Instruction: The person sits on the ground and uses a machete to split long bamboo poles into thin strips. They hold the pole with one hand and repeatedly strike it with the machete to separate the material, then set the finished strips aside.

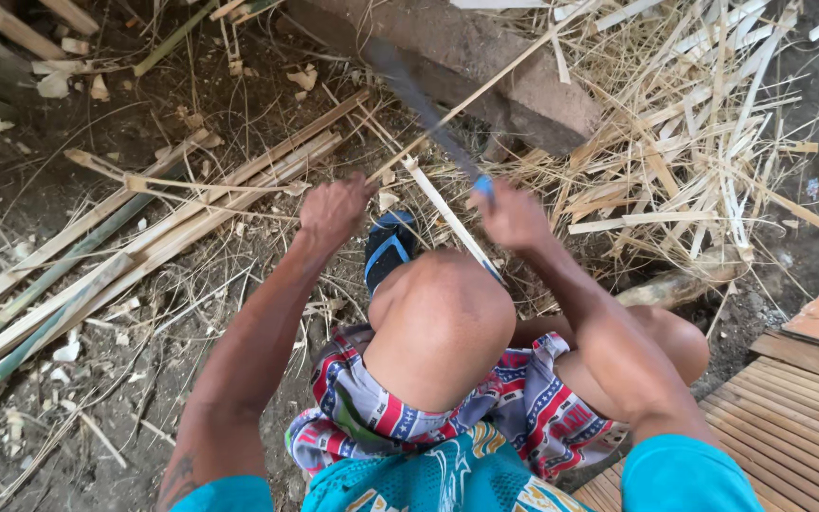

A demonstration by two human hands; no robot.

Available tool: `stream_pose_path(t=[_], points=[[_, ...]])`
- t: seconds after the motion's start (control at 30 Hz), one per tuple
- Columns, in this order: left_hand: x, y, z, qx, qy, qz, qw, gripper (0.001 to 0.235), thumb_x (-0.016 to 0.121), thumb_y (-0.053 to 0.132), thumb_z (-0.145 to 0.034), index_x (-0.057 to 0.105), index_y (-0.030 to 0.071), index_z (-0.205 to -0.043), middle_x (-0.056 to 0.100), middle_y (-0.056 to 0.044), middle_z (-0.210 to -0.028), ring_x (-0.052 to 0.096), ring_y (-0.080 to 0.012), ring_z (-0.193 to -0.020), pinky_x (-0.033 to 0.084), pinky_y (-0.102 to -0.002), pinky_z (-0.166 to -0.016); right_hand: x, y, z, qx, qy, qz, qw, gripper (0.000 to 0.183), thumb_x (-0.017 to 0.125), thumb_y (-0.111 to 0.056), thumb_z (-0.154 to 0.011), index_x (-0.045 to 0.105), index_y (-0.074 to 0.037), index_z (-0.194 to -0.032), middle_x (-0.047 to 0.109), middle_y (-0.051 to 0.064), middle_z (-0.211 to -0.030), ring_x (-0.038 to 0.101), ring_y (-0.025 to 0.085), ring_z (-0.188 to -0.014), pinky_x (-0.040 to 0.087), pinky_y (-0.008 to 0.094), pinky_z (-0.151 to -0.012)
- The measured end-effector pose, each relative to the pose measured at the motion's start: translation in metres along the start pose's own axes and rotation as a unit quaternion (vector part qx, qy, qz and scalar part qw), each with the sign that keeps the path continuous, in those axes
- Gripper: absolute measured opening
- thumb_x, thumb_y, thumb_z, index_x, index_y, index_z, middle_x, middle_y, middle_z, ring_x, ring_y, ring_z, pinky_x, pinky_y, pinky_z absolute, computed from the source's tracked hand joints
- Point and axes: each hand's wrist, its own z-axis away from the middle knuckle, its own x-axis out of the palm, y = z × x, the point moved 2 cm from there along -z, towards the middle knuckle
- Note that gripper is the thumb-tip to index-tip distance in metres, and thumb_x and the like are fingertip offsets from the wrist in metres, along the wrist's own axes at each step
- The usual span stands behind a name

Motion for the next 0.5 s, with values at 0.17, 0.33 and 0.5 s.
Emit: stream_pose_path(t=[0.17, 0.33, 0.5], points=[[0.009, -0.005, 0.008, 0.024, 0.013, -0.010, 1.000, 0.037, 0.030, 0.030, -0.111, 0.052, 0.008, -0.132, 0.054, -0.012, -0.058, 0.053, -0.0200, -0.041, 0.045, -0.039, -0.032, 0.015, 0.006, -0.001, -0.012, -0.039, 0.027, 0.999, 0.053, 0.037, -0.054, -0.104, 0.059, -0.007, -0.112, 0.067, 0.016, -0.070, 0.067, 0.035, -0.062, 0.055, 0.053, -0.063], [0.003, -0.002, 0.012, -0.007, -0.010, -0.025, 1.000, 0.038, 0.031, 0.033, -0.115, 0.055, 0.007, -0.129, 0.057, -0.009, -0.060, 0.053, -0.0183, -0.044, 0.042, -0.036, -0.034, 0.006, 0.014, -0.006, -0.036, -0.025, 0.094, 0.995, 0.060, 0.039, -0.058, -0.104, 0.060, -0.003, -0.115, 0.068, 0.023, -0.077, 0.069, 0.043, -0.073, 0.055, 0.056, -0.072], [0.002, -0.009, 0.029, 0.027, 0.007, -0.069, 0.997, 0.035, 0.029, 0.022, -0.112, 0.054, 0.009, -0.133, 0.055, -0.014, -0.063, 0.053, -0.0166, -0.041, 0.044, -0.029, -0.025, -0.034, 0.072, -0.033, 0.120, 0.053, 0.010, 0.991, 0.065, 0.036, -0.061, -0.106, 0.063, -0.002, -0.108, 0.068, 0.018, -0.075, 0.072, 0.037, -0.075, 0.056, 0.053, -0.067]])
